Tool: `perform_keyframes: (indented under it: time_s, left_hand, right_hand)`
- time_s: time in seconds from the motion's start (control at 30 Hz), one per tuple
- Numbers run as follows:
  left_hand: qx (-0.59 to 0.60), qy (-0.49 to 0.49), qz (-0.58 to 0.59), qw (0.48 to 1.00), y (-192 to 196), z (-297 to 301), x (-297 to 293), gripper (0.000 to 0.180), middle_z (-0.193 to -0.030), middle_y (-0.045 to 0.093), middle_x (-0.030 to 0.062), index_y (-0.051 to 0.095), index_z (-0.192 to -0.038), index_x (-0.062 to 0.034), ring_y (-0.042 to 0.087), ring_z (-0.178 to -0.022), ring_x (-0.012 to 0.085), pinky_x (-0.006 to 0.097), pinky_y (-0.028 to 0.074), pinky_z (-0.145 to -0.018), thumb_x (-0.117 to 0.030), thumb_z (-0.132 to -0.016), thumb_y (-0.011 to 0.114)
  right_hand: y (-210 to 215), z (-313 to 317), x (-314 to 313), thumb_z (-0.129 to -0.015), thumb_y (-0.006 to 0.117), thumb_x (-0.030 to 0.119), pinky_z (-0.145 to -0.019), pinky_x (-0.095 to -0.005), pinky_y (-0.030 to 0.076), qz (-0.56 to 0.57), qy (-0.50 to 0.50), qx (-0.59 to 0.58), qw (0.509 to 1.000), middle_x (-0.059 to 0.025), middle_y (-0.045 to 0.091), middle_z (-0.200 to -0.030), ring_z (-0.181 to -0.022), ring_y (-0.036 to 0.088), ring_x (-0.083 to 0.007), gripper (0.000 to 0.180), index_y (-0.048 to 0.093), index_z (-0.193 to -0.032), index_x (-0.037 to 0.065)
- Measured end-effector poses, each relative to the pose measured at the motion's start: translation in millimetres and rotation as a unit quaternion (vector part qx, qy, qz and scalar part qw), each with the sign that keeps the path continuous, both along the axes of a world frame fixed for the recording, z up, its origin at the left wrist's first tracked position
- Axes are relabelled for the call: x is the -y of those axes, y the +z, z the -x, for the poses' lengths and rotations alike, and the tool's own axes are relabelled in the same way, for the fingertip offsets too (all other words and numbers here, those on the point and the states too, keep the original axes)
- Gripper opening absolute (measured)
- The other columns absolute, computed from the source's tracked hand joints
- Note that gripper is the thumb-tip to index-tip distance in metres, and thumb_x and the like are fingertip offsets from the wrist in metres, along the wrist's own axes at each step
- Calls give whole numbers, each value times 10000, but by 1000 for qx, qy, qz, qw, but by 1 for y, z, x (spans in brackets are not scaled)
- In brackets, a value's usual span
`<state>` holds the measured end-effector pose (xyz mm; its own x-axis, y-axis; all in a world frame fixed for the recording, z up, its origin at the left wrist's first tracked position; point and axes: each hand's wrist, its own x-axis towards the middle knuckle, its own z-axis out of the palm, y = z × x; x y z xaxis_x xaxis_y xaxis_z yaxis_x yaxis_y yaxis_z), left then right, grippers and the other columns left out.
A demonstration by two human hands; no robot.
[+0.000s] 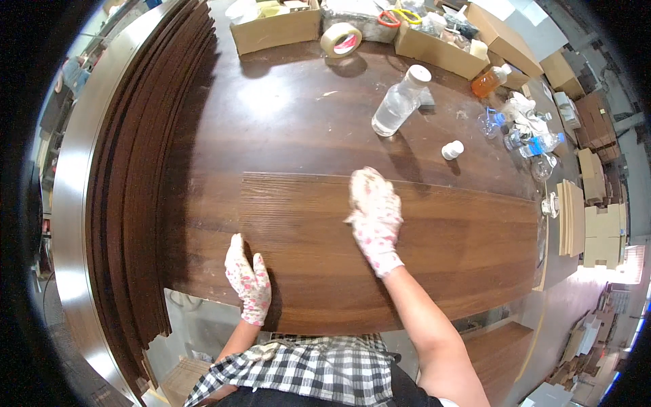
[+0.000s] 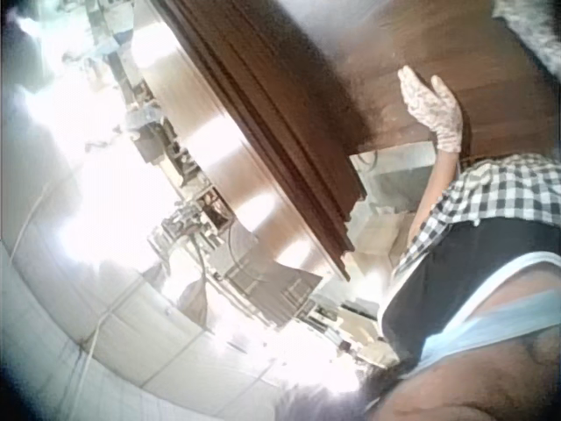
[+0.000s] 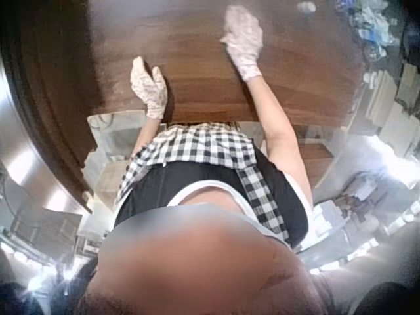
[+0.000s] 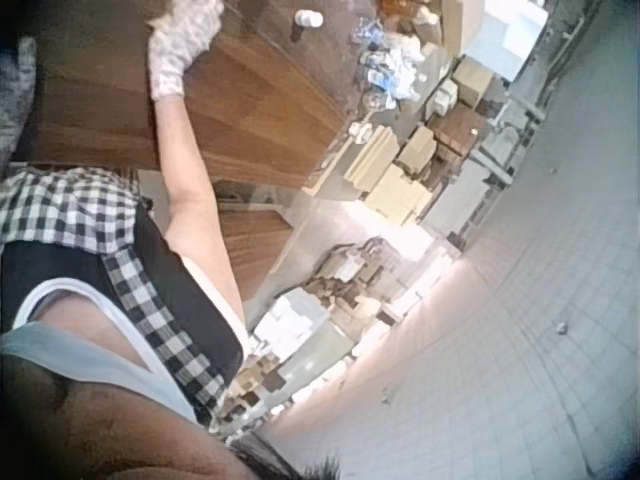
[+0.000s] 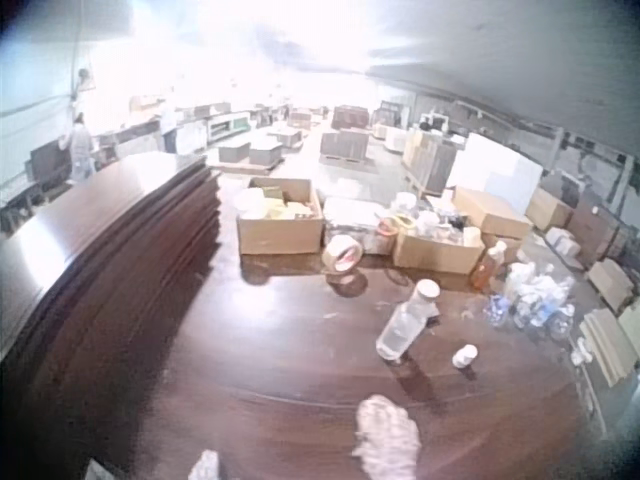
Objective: The person wipes the surface of a wood panel with a cloth and a small block, then picks up small wood components, wipes them, and moves the large panel to a stack.
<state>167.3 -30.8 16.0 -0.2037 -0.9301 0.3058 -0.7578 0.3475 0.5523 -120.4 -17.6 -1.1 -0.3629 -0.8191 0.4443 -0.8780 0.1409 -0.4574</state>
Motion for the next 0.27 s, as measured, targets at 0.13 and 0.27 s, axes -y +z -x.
perform_keyframes:
  time_s: [0.13,0.27]
  left_hand:
    - [-1,1,-2,1000,-3,-6,2,588,-1348,471,224,417,-1360,29,446,-1233,380,458,326,-1048,-125,-828,614]
    - [-46,-43,-22,998,0,-3,6,570,-1369,456,201,393,-1384,28,416,-1260,363,436,301,-1074,-111,-865,582]
  right_hand:
    - [89,-134,78,-824,591,204,-993,-429,407,-361,125,-42,923,-179,485,-1293,-1223,470,-326,510,467,-1286,24]
    - [22,-154,84,-732,704,365,-1079,-437,322,-154,221,-117,956,-139,454,-1379,-1304,400,-353,769,416,-1366,38]
